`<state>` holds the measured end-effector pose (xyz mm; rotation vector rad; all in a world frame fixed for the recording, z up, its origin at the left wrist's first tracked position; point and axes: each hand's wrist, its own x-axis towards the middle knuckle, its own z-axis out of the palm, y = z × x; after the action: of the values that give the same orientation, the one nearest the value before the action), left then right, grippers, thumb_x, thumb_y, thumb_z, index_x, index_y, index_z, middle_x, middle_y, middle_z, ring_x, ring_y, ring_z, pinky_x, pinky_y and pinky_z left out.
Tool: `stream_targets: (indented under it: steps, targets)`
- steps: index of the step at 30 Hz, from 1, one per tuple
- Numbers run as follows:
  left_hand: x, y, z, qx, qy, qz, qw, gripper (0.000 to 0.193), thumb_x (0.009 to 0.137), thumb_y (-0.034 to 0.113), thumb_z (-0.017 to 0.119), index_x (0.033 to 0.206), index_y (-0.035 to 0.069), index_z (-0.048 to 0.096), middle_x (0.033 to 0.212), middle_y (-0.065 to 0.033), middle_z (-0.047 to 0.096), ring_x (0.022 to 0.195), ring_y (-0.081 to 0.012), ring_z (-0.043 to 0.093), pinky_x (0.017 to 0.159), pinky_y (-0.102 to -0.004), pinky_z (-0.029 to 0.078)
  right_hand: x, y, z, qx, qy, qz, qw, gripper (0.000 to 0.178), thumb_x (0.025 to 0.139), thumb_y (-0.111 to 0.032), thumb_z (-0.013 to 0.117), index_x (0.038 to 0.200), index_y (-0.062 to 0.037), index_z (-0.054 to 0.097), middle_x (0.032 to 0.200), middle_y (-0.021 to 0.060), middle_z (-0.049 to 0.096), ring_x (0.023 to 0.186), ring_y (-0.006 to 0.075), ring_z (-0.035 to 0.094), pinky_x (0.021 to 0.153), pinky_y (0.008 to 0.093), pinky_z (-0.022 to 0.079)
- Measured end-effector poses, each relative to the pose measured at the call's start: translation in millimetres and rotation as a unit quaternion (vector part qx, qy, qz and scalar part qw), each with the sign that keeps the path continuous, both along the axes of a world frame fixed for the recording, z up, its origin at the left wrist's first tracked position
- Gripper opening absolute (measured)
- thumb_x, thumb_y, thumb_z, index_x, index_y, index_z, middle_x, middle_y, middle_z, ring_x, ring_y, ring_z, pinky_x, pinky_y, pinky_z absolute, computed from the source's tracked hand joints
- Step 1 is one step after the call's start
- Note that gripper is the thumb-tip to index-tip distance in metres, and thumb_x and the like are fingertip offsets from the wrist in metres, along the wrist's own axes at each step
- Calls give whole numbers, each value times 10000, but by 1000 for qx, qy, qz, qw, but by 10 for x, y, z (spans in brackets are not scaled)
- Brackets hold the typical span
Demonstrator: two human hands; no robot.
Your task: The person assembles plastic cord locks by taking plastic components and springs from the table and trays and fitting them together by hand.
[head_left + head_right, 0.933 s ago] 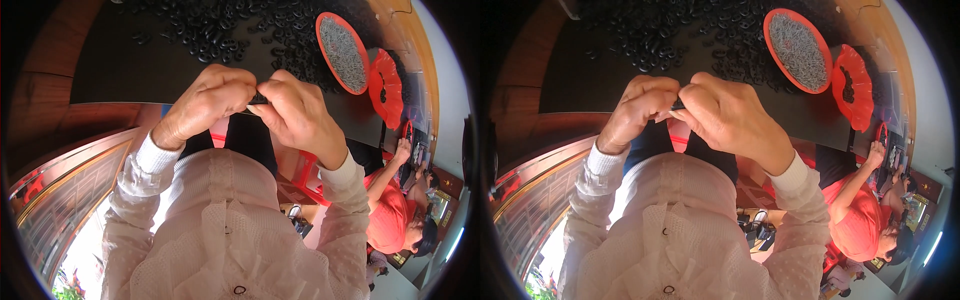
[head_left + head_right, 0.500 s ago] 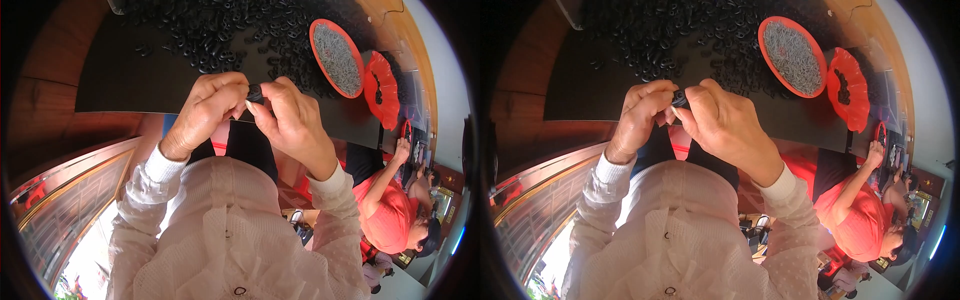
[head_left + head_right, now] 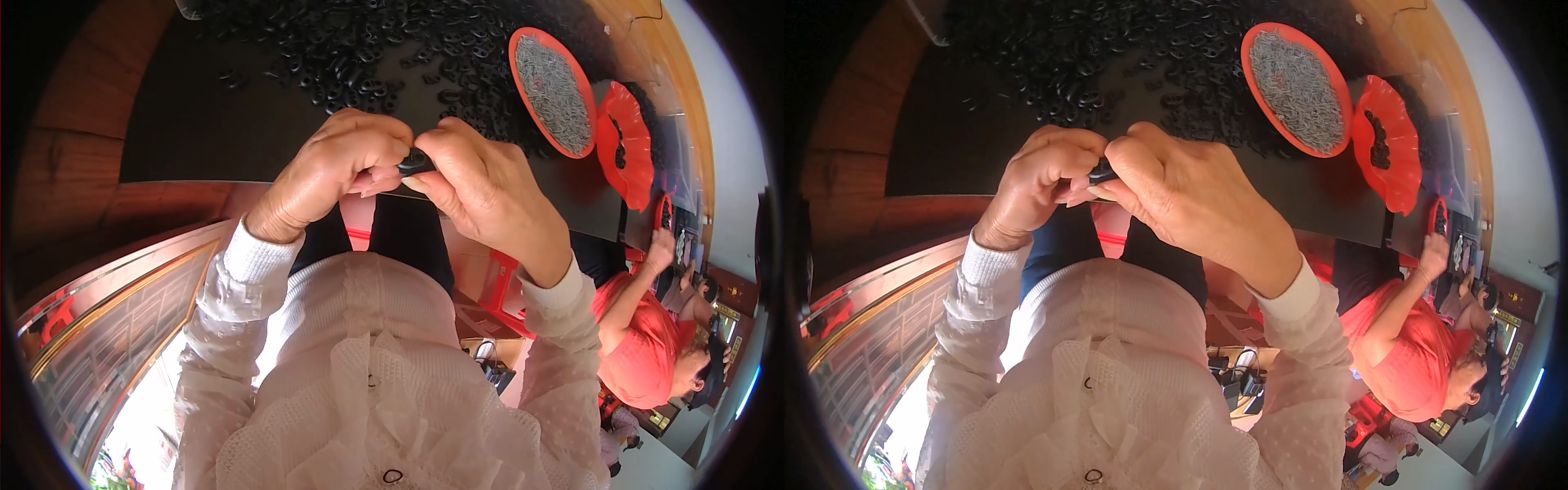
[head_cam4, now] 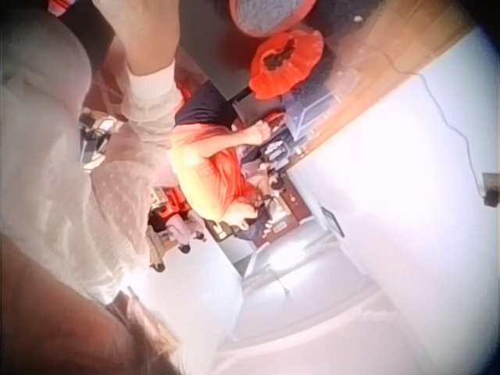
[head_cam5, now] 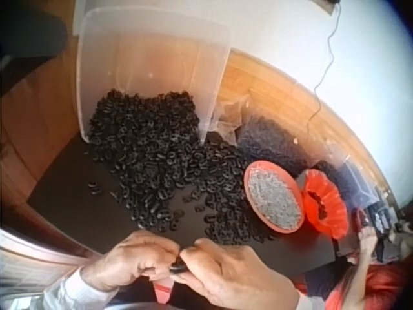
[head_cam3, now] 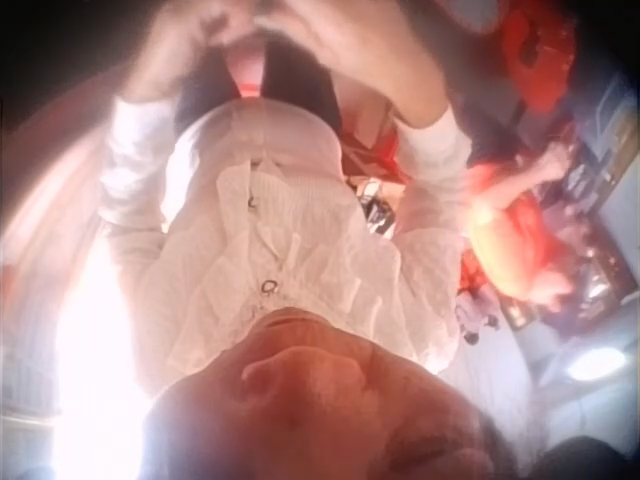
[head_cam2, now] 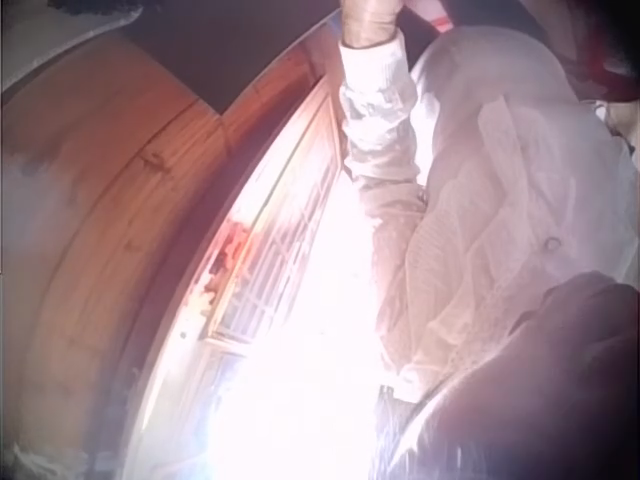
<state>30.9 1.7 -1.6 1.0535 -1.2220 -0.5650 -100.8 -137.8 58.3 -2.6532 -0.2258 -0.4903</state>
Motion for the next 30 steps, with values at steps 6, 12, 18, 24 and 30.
stream_targets:
  steps: [6,12,18,24,30]
  targets:
    - [-40,-33,0,7,-11,2,1000,196,708,25,543,624,50,368,634,-39,393,487,-150,363,437,-282,251,41,-28,-87,40,-28,48,998,212,811,-119,676,823,-43,478,709,98,497,566,278,527,459,367,422]
    - [-47,-71,-13,-48,-157,119,979,215,720,68,539,614,46,353,607,-51,380,475,-170,338,436,-304,238,82,-25,-212,95,-62,41,993,201,811,-85,653,782,-36,460,678,107,475,551,296,496,468,381,408]
    - [-173,10,309,238,250,2,939,154,768,54,432,618,23,425,570,-8,368,538,-69,346,490,-251,259,-123,12,-124,134,-10,9,991,158,837,-69,651,895,-11,516,721,113,530,568,261,531,494,342,423]
    - [-192,4,250,200,191,25,961,173,818,100,466,674,4,481,602,-3,429,573,-85,380,520,-257,306,-230,125,-193,345,56,-87,933,94,908,-57,592,943,3,528,708,51,515,565,113,465,514,254,399]
    - [-227,5,251,201,169,61,963,209,847,117,470,688,-11,514,619,-19,483,572,-92,416,521,-261,328,-182,173,-151,484,86,-123,862,105,927,-82,571,883,6,534,689,-42,468,606,20,389,510,197,342]
